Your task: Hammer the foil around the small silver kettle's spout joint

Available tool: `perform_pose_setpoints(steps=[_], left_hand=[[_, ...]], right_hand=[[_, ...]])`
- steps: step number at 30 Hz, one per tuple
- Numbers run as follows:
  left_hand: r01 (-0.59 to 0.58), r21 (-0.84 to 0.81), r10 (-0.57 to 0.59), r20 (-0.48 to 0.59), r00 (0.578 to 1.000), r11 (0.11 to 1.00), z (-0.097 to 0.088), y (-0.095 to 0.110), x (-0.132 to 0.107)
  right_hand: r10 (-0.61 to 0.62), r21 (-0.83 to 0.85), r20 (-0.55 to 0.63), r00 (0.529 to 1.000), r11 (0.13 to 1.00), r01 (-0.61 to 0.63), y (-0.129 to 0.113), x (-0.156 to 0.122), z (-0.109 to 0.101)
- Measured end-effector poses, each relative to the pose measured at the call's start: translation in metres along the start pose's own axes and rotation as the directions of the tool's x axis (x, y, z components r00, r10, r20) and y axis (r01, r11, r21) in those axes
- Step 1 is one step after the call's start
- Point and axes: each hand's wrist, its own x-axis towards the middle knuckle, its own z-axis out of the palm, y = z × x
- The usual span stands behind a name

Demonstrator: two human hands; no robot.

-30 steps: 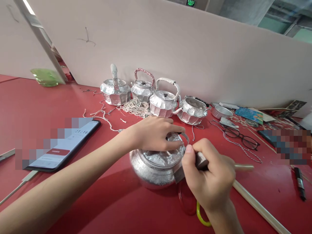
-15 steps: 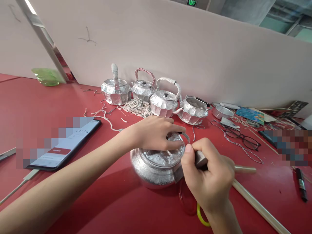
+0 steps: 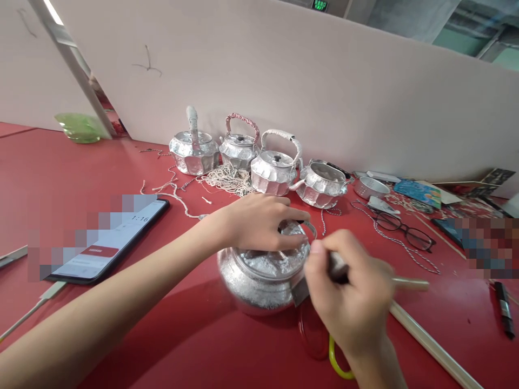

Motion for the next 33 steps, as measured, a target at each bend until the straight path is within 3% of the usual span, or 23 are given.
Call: perform_pose_setpoints(steps=[2,6,9,13,17,20,25,29,33], left_hand=[[0.001,-0.002,-0.001,0.007,1.000,1.000,0.0001,-0.0002,0.0003],[-0.002,-0.008,0.002,0.011,1.000,1.000,-0.0001,-0.0001,0.0004],[-0.002,-0.008,0.002,0.010,1.000,1.000,-0.0005,0.0003,0.0001],[0.005,-0.004,-0.005,0.012,1.000,1.000,-0.0012,0.0007,-0.0002],[0.003,-0.005,-0.003,0.032,0.999,1.000,-0.0014,0.0003,0.0006],[0.001,-0.003,-0.001,0.026,1.000,1.000,-0.0014,0.0002,0.0006],[-0.002,-0.004,0.002,0.021,1.000,1.000,-0.0014,0.0011,-0.0006],[-0.006,-0.007,0.006,0.014,1.000,1.000,-0.0015,0.0009,-0.0003],[-0.005,-0.014,0.006,0.038,0.999,1.000,-0.0016,0.0003,0.0006]], right_hand=[[-0.023,0.016,0.055,0.998,1.000,0.022,-0.0003,-0.0007,-0.0004],[-0.009,-0.021,-0.054,0.999,1.000,0.008,-0.0003,-0.0016,-0.0016],[-0.029,-0.014,0.007,1.000,0.999,0.029,-0.0001,-0.0020,-0.0013],[0.004,-0.045,-0.094,0.996,0.999,-0.008,-0.0002,-0.0022,0.0011],[-0.018,0.035,0.064,0.998,0.999,0.016,-0.0006,-0.0024,0.0018],[0.010,0.015,-0.023,1.000,1.000,-0.009,-0.0005,-0.0024,0.0007],[0.030,0.082,0.143,0.989,0.996,-0.042,0.0011,-0.0012,0.0009],[0.071,0.074,-0.014,0.997,0.995,-0.070,-0.0017,-0.0003,0.0023],[0.027,0.091,0.142,0.990,0.995,-0.040,-0.0044,-0.0009,0.0030]])
